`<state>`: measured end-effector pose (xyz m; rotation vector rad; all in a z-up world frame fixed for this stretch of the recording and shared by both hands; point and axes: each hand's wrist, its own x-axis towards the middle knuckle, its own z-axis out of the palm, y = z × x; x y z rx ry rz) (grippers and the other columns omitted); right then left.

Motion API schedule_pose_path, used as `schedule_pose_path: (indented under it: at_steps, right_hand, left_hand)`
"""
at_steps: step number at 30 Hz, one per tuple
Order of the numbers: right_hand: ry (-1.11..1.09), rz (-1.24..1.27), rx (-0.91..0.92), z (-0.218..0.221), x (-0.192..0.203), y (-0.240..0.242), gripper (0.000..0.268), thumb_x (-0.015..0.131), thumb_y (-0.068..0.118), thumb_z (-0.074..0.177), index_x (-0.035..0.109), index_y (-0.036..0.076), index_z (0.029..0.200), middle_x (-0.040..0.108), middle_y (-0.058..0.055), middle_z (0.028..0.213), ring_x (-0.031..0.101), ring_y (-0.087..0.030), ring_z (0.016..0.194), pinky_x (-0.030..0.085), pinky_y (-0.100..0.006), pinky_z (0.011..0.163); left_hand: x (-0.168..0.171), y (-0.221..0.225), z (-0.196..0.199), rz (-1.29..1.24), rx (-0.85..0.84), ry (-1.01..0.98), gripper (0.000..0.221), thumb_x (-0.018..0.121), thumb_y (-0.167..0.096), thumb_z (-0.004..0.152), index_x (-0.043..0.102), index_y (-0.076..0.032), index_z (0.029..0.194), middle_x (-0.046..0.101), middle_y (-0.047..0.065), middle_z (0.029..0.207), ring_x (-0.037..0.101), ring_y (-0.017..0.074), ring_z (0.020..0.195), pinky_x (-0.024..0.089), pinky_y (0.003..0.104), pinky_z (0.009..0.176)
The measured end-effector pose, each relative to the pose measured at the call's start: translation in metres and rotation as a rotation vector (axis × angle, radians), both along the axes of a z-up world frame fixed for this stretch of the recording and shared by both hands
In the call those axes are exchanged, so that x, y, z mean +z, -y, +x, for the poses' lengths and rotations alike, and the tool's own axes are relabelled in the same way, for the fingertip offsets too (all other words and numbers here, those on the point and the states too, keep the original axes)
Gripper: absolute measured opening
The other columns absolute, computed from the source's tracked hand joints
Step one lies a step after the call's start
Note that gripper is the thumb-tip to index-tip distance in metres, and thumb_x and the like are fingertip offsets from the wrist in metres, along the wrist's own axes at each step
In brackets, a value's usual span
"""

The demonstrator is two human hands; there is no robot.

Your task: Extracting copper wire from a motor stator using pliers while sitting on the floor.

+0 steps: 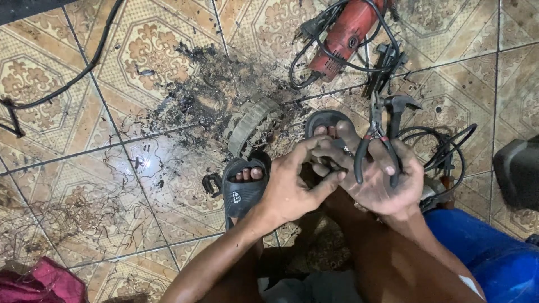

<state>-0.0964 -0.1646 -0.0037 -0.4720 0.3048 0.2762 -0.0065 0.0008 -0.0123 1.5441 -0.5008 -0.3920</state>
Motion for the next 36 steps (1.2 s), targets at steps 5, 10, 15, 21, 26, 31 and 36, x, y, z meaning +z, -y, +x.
schedule_pose_path:
  at_steps: [5, 10, 15, 21, 26, 31, 36]
  right_hand:
    - [-0.064, -0.232, 0.125, 0.005, 0.002, -0.001, 0.035, 0.051, 0.030, 0.105, 0.063, -0.001, 0.093, 0.070, -0.029, 0.091, 0.071, -0.037, 0.089, 0.046, -0.055, 0.101]
    - [-0.108, -0.406, 0.220, 0.008, 0.005, -0.003, 0.034, 0.052, 0.029, 0.105, 0.065, -0.001, 0.097, 0.071, -0.030, 0.091, 0.072, -0.038, 0.086, 0.048, -0.054, 0.101]
    - [-0.155, -0.582, 0.315, 0.009, 0.008, -0.004, 0.034, 0.052, 0.029, 0.105, 0.066, -0.001, 0.102, 0.072, -0.031, 0.092, 0.073, -0.038, 0.084, 0.050, -0.053, 0.100]
    - [-0.213, -0.814, 0.441, 0.015, 0.011, -0.006, 0.034, 0.052, 0.028, 0.105, 0.068, -0.001, 0.108, 0.073, -0.032, 0.092, 0.074, -0.039, 0.081, 0.052, -0.052, 0.099]
    - [-0.271, -1.045, 0.564, 0.018, 0.014, -0.006, 0.035, 0.052, 0.027, 0.105, 0.070, -0.002, 0.114, 0.074, -0.034, 0.093, 0.076, -0.039, 0.079, 0.055, -0.051, 0.099]
    - [-0.301, -1.186, 0.638, 0.017, 0.011, -0.003, 0.037, 0.052, 0.026, 0.105, 0.072, -0.002, 0.118, 0.075, -0.035, 0.093, 0.077, -0.040, 0.076, 0.057, -0.050, 0.098]
    - [-0.348, -1.330, 0.709, 0.025, 0.015, -0.014, 0.039, 0.053, 0.026, 0.105, 0.073, -0.002, 0.123, 0.075, -0.036, 0.093, 0.078, -0.040, 0.074, 0.058, -0.049, 0.097]
  left_hand:
    - [0.011, 0.003, 0.007, 0.000, 0.011, 0.002, 0.041, 0.083, -0.017, 0.080, 0.069, -0.002, 0.116, 0.076, 0.015, 0.084, 0.077, 0.0349, 0.078, 0.061, 0.040, 0.067]
    - [0.006, 0.003, 0.004, -0.006, 0.036, -0.017, 0.036, 0.081, -0.016, 0.082, 0.070, -0.003, 0.114, 0.076, 0.016, 0.083, 0.077, 0.0338, 0.076, 0.061, 0.039, 0.067]
    - [-0.001, 0.006, 0.002, -0.009, 0.050, -0.017, 0.031, 0.079, -0.012, 0.084, 0.071, -0.002, 0.112, 0.077, 0.017, 0.083, 0.077, 0.0367, 0.078, 0.061, 0.039, 0.065]
    - [0.000, 0.005, 0.002, 0.014, 0.030, -0.021, 0.030, 0.075, -0.010, 0.087, 0.070, -0.003, 0.116, 0.078, 0.016, 0.087, 0.077, 0.0317, 0.072, 0.060, 0.036, 0.063]
    - [0.002, -0.010, 0.012, -0.003, -0.046, -0.015, 0.043, 0.072, -0.004, 0.087, 0.064, 0.004, 0.128, 0.077, 0.023, 0.092, 0.068, 0.0234, 0.055, 0.059, 0.036, 0.054]
    - [-0.011, -0.037, 0.064, 0.265, 0.146, 0.232, 0.038, 0.064, -0.027, 0.094, 0.062, -0.005, 0.125, 0.072, 0.017, 0.115, 0.067, 0.0340, 0.103, 0.054, 0.050, 0.093]
    - [-0.009, -0.044, 0.090, 0.757, 0.061, 0.122, 0.092, 0.080, -0.056, 0.085, 0.048, 0.012, 0.139, 0.052, 0.044, 0.129, 0.057, 0.0605, 0.116, 0.045, 0.072, 0.096]
